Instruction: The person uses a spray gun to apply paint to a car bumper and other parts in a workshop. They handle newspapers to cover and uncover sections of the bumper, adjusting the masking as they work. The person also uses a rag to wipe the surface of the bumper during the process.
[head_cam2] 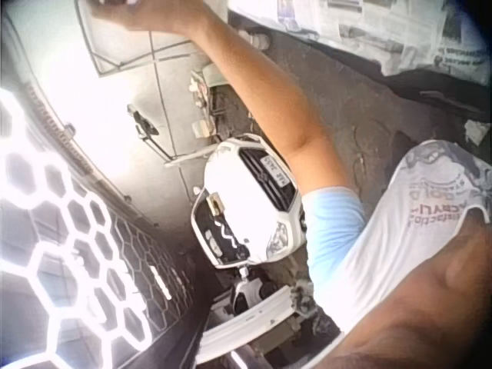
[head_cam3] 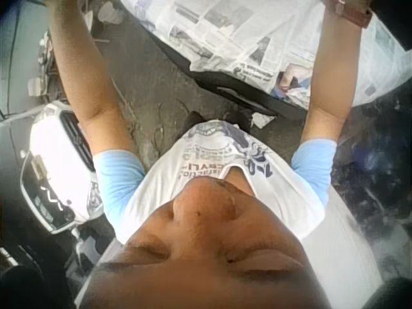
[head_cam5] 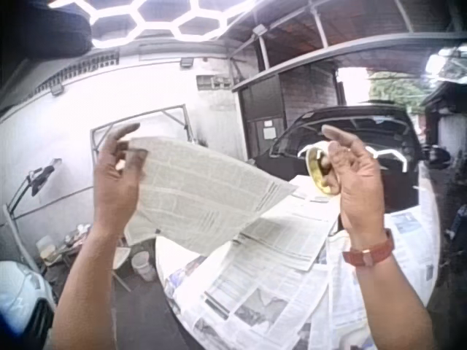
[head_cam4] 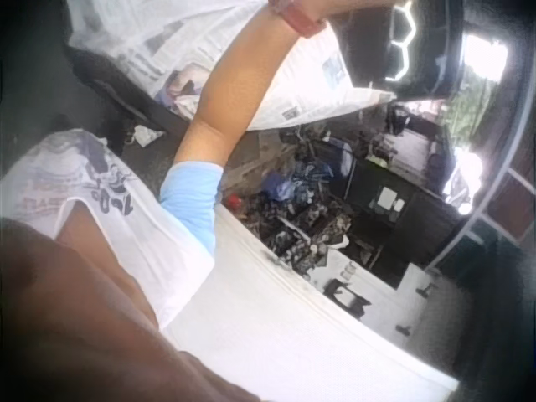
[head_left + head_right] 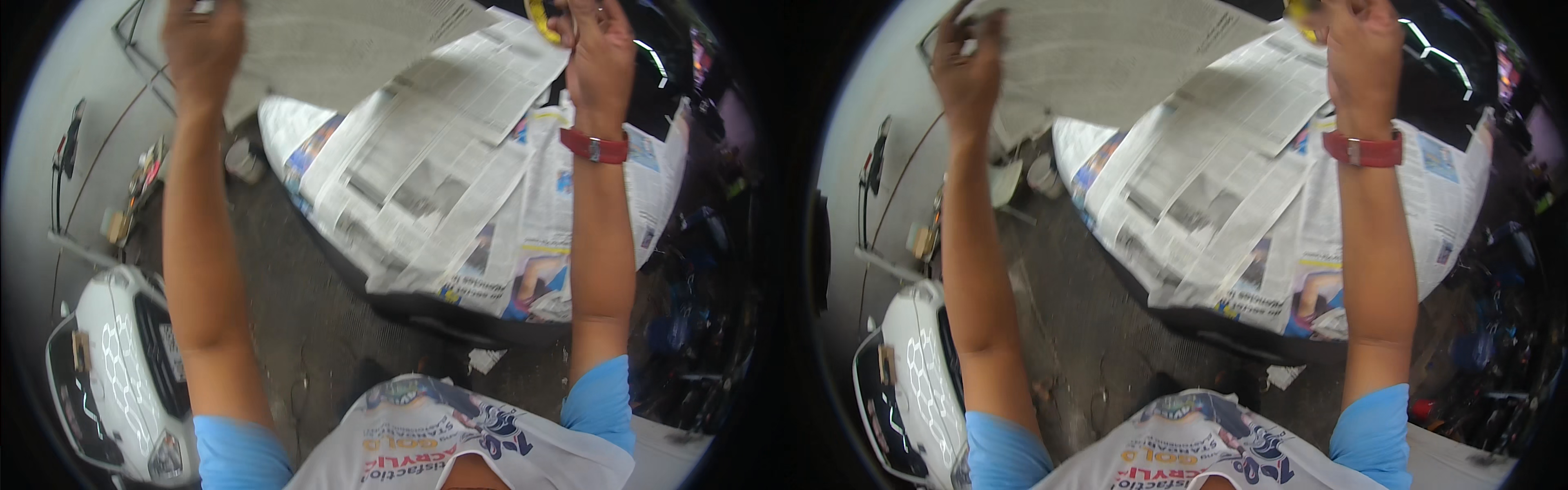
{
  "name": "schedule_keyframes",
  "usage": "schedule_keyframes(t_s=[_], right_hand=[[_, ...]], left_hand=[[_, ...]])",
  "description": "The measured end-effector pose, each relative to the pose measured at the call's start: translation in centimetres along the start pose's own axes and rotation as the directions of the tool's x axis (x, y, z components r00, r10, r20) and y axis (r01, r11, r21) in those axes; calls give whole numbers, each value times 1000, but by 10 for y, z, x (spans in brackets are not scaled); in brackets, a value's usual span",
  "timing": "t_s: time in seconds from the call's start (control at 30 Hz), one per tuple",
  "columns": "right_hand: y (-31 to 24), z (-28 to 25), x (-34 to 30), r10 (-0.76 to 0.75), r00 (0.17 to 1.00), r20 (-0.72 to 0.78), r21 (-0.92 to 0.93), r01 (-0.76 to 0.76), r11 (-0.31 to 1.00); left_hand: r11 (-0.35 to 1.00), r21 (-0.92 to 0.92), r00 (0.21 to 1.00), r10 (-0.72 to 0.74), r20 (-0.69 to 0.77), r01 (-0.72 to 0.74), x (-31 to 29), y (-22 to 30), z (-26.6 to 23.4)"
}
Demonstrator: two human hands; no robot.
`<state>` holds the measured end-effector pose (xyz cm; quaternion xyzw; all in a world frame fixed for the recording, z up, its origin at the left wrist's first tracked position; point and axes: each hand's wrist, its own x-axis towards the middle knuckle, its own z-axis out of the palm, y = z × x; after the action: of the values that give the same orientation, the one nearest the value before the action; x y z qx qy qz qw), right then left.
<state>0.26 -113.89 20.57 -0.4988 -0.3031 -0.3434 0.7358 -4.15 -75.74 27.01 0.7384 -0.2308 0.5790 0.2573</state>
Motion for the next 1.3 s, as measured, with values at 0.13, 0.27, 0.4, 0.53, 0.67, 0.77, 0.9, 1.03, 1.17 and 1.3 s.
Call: schedule_keyframes(t_s=[0.13, 0.27, 0.4, 0.53, 0.67, 0.77, 0.9, 1.03, 1.17, 1.3], right_hand=[[-18, 86, -51, -122, 906, 406, -300, 258, 918], [-24, 185, -110, -40, 681, 731, -488, 563, 667], [1, 295, -200, -102, 574, 812, -315, 578, 753], [19, 399, -341, -21, 373, 928, -181, 499, 847], [20, 447, -524, 248, -11, 969, -242, 183, 953], [8, 460, -615, 347, -269, 898, -409, -225, 884], [10, 499, -653, 398, -374, 838, -512, -285, 810], [66, 531, -638, 517, -202, 832, -550, -176, 816], [119, 588, -599, 385, 324, 864, -449, 148, 881], [137, 634, -551, 820, 31, 571, -491, -788, 371]], left_hand=[[993, 105, 996, -53, -74, 61, -48, 9, -138], [951, 224, 960, -158, -232, 211, -157, 10, -295], [777, 397, 863, -364, -351, 489, -281, 29, -434], [469, 549, 708, -592, -386, 691, -382, 69, -535], [270, 347, 400, -828, -392, 898, -484, 100, -642], [93, 425, 272, -882, -384, 901, -501, 106, -689], [-46, 390, 105, -928, -358, 920, -507, 93, -739], [100, 299, 182, -949, -259, 949, -497, 9, -733], [232, 372, 350, -892, -288, 899, -457, -106, -681], [476, 601, 543, -836, 82, 643, -440, -206, -641]])
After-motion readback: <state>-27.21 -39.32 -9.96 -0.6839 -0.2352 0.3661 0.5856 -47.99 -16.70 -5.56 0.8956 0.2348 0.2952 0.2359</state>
